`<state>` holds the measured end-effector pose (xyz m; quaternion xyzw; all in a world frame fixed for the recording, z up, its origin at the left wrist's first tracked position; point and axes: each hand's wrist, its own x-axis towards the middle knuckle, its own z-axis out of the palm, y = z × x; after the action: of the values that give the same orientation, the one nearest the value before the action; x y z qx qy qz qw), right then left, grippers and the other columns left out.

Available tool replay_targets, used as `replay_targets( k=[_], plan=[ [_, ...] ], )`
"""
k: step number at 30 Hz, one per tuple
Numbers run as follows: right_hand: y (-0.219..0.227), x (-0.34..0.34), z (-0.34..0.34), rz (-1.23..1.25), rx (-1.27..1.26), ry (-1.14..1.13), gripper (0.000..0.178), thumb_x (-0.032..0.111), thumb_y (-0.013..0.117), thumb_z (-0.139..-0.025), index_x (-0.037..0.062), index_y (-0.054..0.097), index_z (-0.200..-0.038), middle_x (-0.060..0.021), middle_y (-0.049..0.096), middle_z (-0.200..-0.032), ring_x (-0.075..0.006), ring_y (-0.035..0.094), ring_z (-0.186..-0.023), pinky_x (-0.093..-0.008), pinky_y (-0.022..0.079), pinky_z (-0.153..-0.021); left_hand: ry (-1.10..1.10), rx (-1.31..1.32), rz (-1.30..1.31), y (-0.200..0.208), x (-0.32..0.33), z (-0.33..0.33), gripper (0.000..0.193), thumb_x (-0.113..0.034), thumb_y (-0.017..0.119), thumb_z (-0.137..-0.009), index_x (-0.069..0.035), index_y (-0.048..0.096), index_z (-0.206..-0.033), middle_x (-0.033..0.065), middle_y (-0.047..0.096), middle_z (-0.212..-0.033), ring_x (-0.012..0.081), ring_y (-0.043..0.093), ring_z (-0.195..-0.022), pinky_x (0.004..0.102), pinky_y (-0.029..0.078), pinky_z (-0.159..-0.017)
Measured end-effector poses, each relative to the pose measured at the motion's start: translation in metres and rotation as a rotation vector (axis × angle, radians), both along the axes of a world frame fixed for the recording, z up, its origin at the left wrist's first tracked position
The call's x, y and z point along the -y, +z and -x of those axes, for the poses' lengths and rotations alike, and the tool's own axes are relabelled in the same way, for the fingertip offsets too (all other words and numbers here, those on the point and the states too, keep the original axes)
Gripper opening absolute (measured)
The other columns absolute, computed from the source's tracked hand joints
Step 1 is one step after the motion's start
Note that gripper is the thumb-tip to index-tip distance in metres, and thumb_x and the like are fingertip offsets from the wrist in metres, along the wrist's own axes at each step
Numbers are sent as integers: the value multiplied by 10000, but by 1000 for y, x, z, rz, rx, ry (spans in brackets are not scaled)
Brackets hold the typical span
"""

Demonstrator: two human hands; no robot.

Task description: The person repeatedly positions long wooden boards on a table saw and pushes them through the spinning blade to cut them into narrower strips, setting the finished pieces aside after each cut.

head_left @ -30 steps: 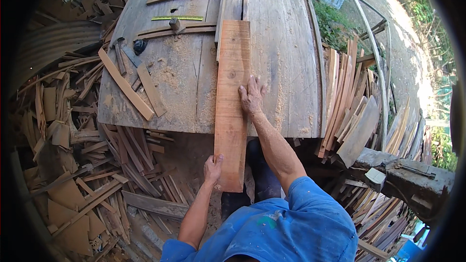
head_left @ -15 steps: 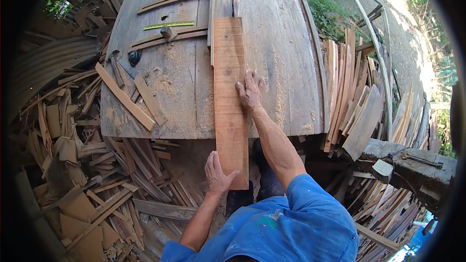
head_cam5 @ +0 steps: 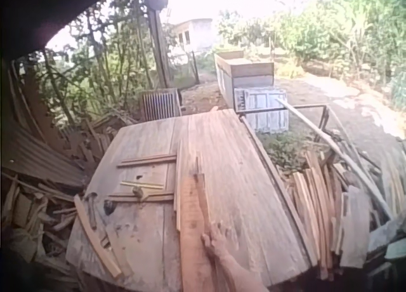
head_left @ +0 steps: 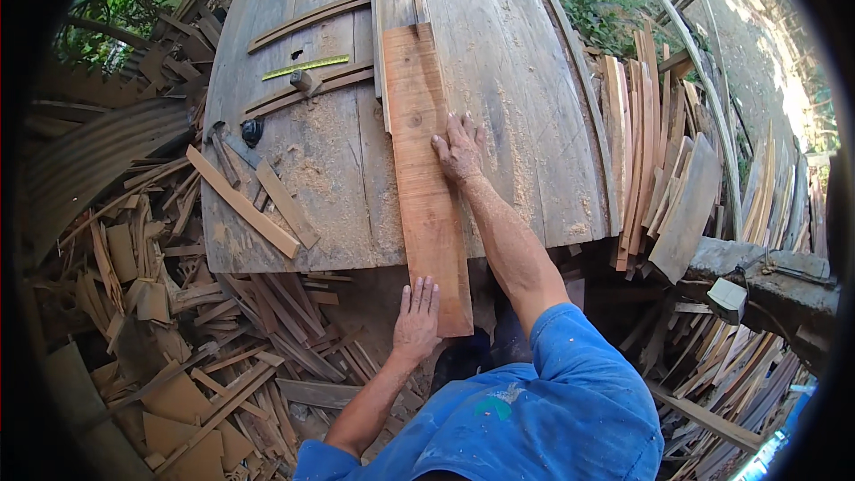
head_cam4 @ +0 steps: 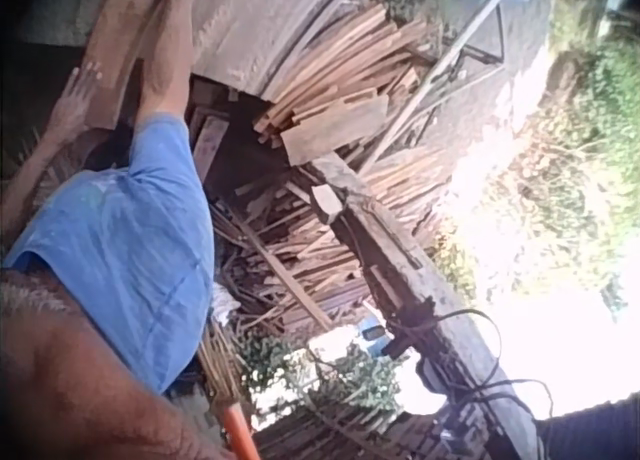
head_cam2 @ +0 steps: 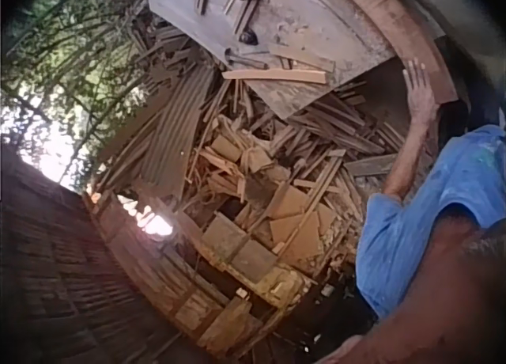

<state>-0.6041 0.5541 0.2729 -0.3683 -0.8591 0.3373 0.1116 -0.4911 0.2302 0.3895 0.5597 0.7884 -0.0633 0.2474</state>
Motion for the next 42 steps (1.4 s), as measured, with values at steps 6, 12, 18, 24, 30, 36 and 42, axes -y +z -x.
replay_targets(
  k=[6,12,18,24,30,36,42],
  plan=[
    [-4,-19,17,-1,-29,-31,725,451,507,-973,-2,372,-1523,-178,377,-1593,-367,218,-1527,-534,-14,-1252,-1,-2,-37,-1,-20,16,1240,-354,923,-534,82,308,-1518,266,269,-1612,403,223,-1524,520,187,-1249],
    [-6,-32,34,17,-59,-63,706,452,518,-964,25,403,-1514,-173,402,-1577,-358,214,-1530,-534,-13,-1254,13,11,-51,-7,-33,29,1304,-318,941,-495,86,263,-1533,277,248,-1616,412,205,-1528,508,189,-1253],
    [-7,-34,38,67,-88,-109,692,481,546,-944,44,466,-1475,-171,423,-1564,-370,220,-1526,-529,1,-1257,100,52,8,-11,-45,28,1319,-245,948,-494,107,219,-1536,295,185,-1630,431,162,-1533,486,245,-1240],
    [-11,12,-8,90,-179,-151,666,460,620,-911,-11,555,-1377,-177,442,-1544,-377,234,-1518,-515,62,-1260,81,32,-11,-13,-46,26,1307,-177,940,-512,112,186,-1540,291,171,-1633,424,141,-1537,402,320,-1217],
    [4,80,-109,83,-188,-111,634,412,607,-937,-38,547,-1379,-153,442,-1542,-369,256,-1508,-523,101,-1257,39,-5,26,-12,-57,23,1316,-147,938,-521,127,151,-1540,304,130,-1636,432,122,-1537,411,292,-1230],
    [17,148,-180,92,-160,-60,579,375,586,-957,-19,554,-1380,-142,442,-1542,-354,259,-1510,-516,112,-1256,53,-16,0,-21,-47,24,1328,-143,951,-501,142,162,-1530,350,145,-1615,460,149,-1524,448,245,-1245],
    [31,191,-242,126,-163,-47,570,340,630,-935,-18,540,-1370,-162,457,-1518,-380,289,-1489,-565,154,-1230,55,-19,19,-16,-54,17,1289,-145,947,-530,134,182,-1530,330,139,-1625,452,137,-1530,442,267,-1235]
  ],
)
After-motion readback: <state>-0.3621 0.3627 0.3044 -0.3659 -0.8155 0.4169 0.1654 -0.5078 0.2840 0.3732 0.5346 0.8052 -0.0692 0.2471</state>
